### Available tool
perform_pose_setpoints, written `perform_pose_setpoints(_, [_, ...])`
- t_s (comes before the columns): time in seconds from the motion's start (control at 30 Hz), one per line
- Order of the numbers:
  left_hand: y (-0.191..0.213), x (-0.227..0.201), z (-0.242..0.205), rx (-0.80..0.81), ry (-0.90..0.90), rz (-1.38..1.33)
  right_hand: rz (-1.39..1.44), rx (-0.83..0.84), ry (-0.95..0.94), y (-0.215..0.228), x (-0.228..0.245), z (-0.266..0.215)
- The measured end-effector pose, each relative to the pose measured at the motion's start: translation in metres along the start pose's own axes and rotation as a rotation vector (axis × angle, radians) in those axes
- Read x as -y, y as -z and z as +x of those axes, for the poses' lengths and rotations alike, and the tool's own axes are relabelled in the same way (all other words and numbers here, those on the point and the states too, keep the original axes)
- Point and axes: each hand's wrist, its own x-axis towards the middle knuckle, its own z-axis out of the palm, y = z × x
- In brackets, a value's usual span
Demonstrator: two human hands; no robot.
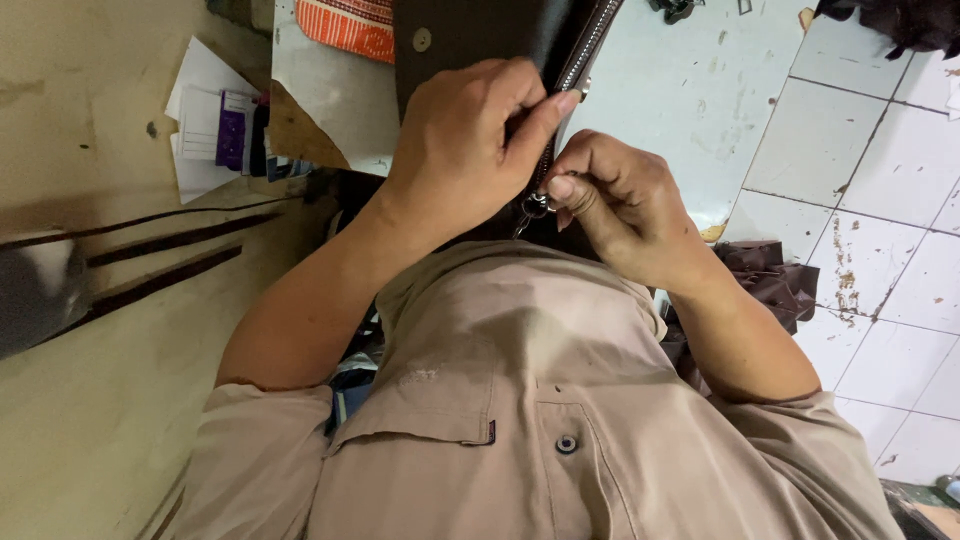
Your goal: Attaching metal zipper sliders to the zipper tracks of leather pouches.
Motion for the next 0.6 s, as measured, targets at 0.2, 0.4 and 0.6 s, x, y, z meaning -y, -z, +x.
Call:
perform_pose_setpoints(0.2, [0.03, -0.023, -0.017, -0.015, -0.046, -0.077, 0.142, -0.081, -0.04, -0.001, -0.004, 0.002])
perform_pose_setpoints(0.4, [0.011, -0.026, -0.059, -0.083, -0.034, 0.048, 0.139, -0.112, -0.039, -0.002, -0.01, 0.002])
perform_pose_setpoints(0.6, [-0.019, -0.027, -0.07, -0.223, -0.127, 0.226, -0.067, -0.151, 0.092, -0.008, -0.011, 0.005])
